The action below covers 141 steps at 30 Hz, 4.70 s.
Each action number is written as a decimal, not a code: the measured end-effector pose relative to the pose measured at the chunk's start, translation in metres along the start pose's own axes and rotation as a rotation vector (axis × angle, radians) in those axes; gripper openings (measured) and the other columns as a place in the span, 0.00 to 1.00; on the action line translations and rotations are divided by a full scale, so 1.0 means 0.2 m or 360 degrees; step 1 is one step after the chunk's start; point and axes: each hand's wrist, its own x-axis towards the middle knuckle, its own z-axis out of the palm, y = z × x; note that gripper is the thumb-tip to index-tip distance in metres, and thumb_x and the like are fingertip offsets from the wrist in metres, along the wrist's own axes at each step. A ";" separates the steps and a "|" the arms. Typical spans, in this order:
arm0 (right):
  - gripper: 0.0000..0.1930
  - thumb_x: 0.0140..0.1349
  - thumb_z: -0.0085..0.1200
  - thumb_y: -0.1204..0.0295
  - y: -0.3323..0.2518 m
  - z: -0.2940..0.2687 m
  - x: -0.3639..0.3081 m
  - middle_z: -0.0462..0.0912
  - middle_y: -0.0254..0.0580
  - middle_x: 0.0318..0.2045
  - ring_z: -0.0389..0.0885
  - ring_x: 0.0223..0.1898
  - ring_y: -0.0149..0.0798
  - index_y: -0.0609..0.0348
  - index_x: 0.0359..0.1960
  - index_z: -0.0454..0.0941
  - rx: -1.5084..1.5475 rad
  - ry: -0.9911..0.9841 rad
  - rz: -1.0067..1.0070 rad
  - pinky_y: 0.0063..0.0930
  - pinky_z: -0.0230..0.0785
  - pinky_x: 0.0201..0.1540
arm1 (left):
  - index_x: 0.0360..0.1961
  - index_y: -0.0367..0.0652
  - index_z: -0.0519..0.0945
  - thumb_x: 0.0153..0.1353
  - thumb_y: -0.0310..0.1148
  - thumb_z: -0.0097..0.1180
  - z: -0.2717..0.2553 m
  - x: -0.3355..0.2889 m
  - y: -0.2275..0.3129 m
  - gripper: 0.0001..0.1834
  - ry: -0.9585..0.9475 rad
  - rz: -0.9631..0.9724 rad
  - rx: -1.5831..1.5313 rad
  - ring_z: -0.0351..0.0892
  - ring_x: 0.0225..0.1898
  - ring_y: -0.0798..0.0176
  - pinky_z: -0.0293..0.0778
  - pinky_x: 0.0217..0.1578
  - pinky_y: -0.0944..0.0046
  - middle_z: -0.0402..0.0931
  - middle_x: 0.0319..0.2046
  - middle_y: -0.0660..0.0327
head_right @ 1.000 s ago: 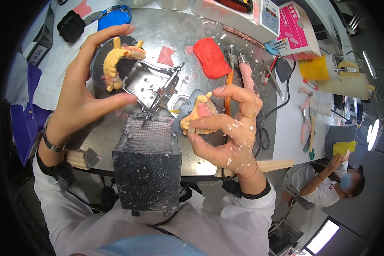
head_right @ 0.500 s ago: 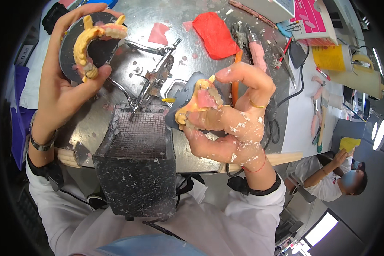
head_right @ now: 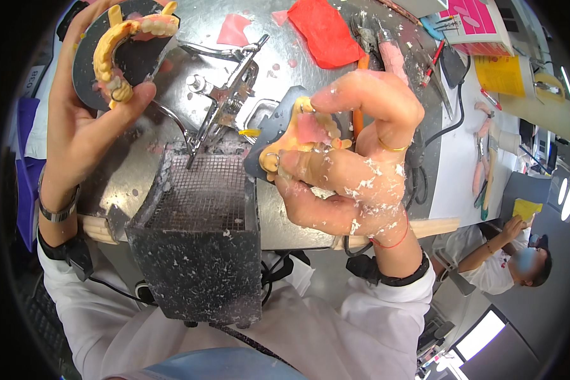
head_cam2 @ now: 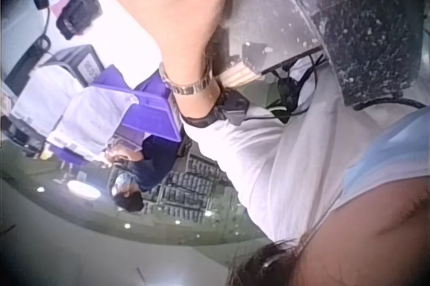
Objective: Refining and fitting dental prosthetic models using hand tools and a rotary grinder in a laboratory setting.
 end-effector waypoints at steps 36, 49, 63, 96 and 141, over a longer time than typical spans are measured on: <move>0.12 0.50 0.64 0.60 -0.50 -0.21 0.03 0.64 0.48 0.54 0.58 0.60 0.50 0.55 0.27 0.82 0.0138 0.0389 0.0346 0.50 0.39 0.66 | 0.61 0.35 0.64 0.48 0.27 0.70 -0.08 -0.09 0.43 0.40 0.0521 0.0138 0.0372 0.71 0.59 0.54 0.68 0.57 0.58 0.69 0.58 0.47; 0.14 0.44 0.69 0.60 -0.88 0.12 -0.21 0.66 0.31 0.49 0.58 0.54 0.42 0.26 0.36 0.86 -0.0200 0.0782 0.0059 0.39 0.54 0.61 | 0.45 0.32 0.81 0.62 0.26 0.59 0.28 -0.59 0.87 0.12 -0.0032 -0.0643 -0.1786 0.80 0.44 0.65 0.75 0.45 0.68 0.81 0.43 0.51; 0.16 0.61 0.56 0.66 0.17 -0.16 -0.06 0.80 0.57 0.41 0.78 0.44 0.54 0.68 0.43 0.76 -0.1016 0.0315 0.0811 0.42 0.68 0.48 | 0.35 0.31 0.83 0.49 0.14 0.63 0.32 -0.71 0.85 0.10 0.0408 -0.0076 -0.0772 0.83 0.30 0.62 0.77 0.31 0.71 0.83 0.33 0.49; 0.31 0.58 0.53 0.44 -0.88 0.22 -0.36 0.69 0.39 0.13 0.69 0.13 0.38 0.64 0.16 0.69 0.0349 0.0383 0.0271 0.26 0.58 0.16 | 0.36 0.33 0.82 0.40 0.12 0.63 0.42 -0.73 0.85 0.18 0.0394 0.0285 -0.0496 0.84 0.30 0.57 0.80 0.29 0.66 0.83 0.35 0.50; 0.19 0.50 0.58 0.59 -0.89 0.21 -0.33 0.71 0.39 0.13 0.71 0.14 0.38 0.62 0.16 0.70 0.0277 0.0384 0.0205 0.27 0.59 0.17 | 0.34 0.33 0.84 0.42 0.13 0.65 0.49 -0.75 0.85 0.14 0.0565 0.0152 -0.0948 0.84 0.34 0.55 0.80 0.36 0.64 0.83 0.35 0.50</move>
